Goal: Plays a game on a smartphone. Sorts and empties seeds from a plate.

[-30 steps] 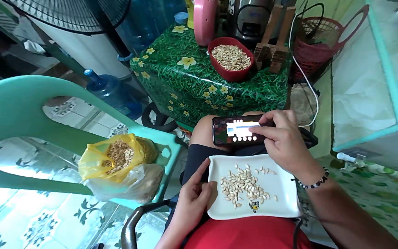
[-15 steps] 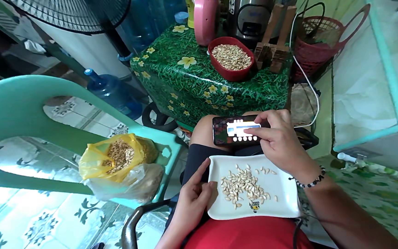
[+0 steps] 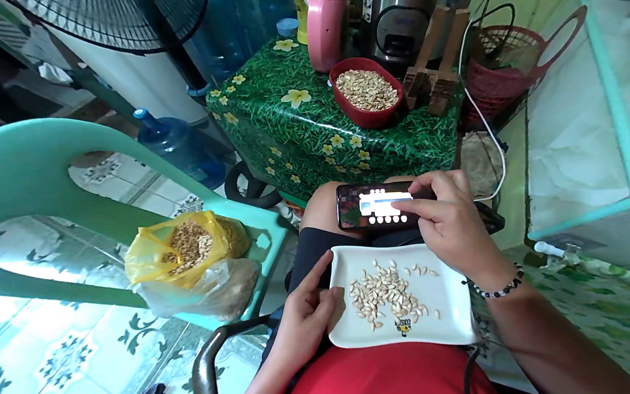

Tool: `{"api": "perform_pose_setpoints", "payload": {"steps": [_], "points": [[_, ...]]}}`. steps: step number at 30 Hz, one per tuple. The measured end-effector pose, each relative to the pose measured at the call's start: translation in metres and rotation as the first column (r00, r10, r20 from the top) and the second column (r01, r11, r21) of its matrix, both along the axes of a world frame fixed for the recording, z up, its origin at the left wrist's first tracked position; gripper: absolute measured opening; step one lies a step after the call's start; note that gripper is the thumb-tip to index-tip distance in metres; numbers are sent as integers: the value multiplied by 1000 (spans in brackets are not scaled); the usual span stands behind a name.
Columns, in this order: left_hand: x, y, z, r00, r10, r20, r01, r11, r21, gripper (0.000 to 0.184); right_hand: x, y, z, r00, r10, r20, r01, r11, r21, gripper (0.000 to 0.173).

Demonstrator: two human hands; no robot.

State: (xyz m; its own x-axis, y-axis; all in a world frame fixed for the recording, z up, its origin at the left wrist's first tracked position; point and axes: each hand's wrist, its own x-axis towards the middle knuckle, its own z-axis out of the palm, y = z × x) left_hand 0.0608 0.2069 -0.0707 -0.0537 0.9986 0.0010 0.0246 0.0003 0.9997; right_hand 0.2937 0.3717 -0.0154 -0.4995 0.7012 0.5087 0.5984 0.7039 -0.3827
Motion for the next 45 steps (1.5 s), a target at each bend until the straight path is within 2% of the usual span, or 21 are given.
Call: {"api": "perform_pose_setpoints", "payload": {"steps": [22, 36, 45], "points": [[0, 1, 2, 1000, 6, -13, -6, 1000, -3, 58, 20, 4, 3, 994, -100, -33, 100, 995, -9, 41], [1, 1, 4, 1000, 2, -10, -2, 1000, -16, 58, -6, 2, -4, 993, -13, 114, 12, 1000, 3, 41], [1, 1, 4, 1000, 3, -22, -4, 1000, -18, 57, 9, 7, 2, 993, -120, 5, 120, 993, -2, 41]]}}
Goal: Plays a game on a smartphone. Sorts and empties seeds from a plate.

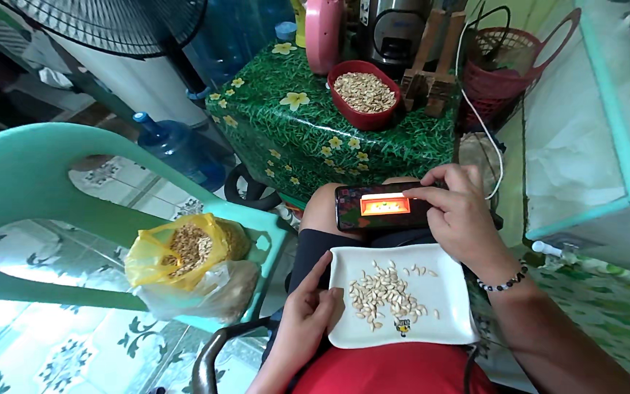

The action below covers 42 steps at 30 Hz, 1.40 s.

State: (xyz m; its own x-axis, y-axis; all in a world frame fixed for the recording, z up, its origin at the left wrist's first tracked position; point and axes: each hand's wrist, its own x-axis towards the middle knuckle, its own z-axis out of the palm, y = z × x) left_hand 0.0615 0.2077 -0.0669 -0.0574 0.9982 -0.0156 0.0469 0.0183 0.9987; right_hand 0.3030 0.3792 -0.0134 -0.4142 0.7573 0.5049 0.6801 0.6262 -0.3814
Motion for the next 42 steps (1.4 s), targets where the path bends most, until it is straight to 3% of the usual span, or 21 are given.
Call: {"api": "perform_pose_setpoints", "payload": {"steps": [20, 27, 36, 42], "points": [[0, -1, -1, 1000, 6, 17, -6, 1000, 5, 57, 2, 2, -4, 1000, -22, 13, 22, 1000, 0, 44], [0, -1, -2, 1000, 3, 2, -3, 1000, 12, 57, 2, -6, 0, 997, 63, -54, -63, 998, -5, 38], [0, -1, -1, 1000, 10, -4, -10, 1000, 2, 57, -6, -12, -6, 985, 174, -16, -175, 985, -12, 35], [0, -1, -2, 1000, 4, 8, -4, 1000, 8, 57, -9, -13, -9, 982, 188, 11, -188, 982, -19, 42]]}}
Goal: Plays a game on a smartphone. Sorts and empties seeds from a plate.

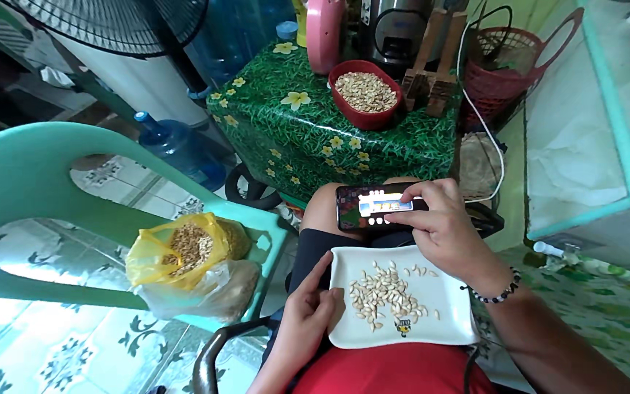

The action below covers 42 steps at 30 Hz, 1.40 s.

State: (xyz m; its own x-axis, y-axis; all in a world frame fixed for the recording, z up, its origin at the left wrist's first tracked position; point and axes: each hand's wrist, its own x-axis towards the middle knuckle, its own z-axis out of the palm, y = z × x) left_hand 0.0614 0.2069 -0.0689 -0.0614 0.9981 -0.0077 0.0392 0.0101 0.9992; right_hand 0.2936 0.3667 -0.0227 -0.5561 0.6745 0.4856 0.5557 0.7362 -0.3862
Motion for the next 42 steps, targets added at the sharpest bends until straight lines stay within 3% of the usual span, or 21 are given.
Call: {"api": "perform_pose_setpoints", "payload": {"steps": [36, 42], "points": [[-1, 1, 0, 1000, -8, -10, 8, 1000, -2, 57, -7, 5, -2, 999, -19, 27, 18, 999, 31, 32], [0, 0, 0, 1000, 1, 1, -1, 1000, -2, 57, -17, 12, 0, 996, -53, 68, 52, 998, 18, 41]]}}
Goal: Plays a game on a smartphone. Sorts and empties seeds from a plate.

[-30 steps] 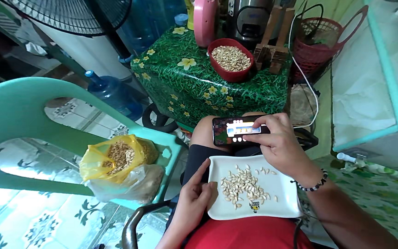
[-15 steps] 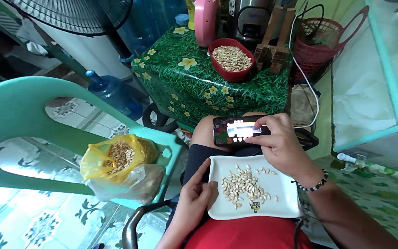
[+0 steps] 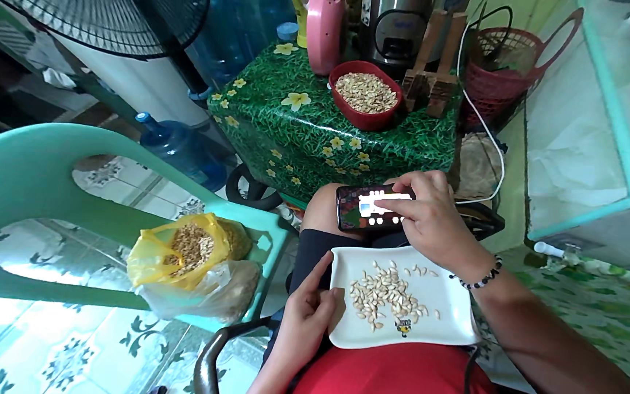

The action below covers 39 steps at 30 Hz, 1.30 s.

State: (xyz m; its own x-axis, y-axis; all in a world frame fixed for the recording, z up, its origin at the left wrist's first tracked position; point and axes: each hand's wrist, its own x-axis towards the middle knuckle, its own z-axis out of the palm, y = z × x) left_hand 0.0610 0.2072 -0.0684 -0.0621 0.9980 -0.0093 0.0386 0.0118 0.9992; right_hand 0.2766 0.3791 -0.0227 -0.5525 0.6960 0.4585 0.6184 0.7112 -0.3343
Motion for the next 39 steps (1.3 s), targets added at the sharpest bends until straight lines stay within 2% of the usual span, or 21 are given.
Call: {"api": "perform_pose_setpoints", "payload": {"steps": [12, 28, 39], "points": [[0, 0, -1, 1000, -2, 1, 2, 1000, 7, 57, 24, 1, 6, 983, -123, -138, 127, 992, 16, 43], [0, 0, -2, 1000, -2, -2, 2, 1000, 12, 57, 29, 1, -1, 979, -171, -115, 172, 985, 4, 41], [1, 0, -1, 1000, -1, -6, 1, 1000, 12, 57, 31, -2, 2, 982, -148, -117, 151, 988, 13, 41]]}}
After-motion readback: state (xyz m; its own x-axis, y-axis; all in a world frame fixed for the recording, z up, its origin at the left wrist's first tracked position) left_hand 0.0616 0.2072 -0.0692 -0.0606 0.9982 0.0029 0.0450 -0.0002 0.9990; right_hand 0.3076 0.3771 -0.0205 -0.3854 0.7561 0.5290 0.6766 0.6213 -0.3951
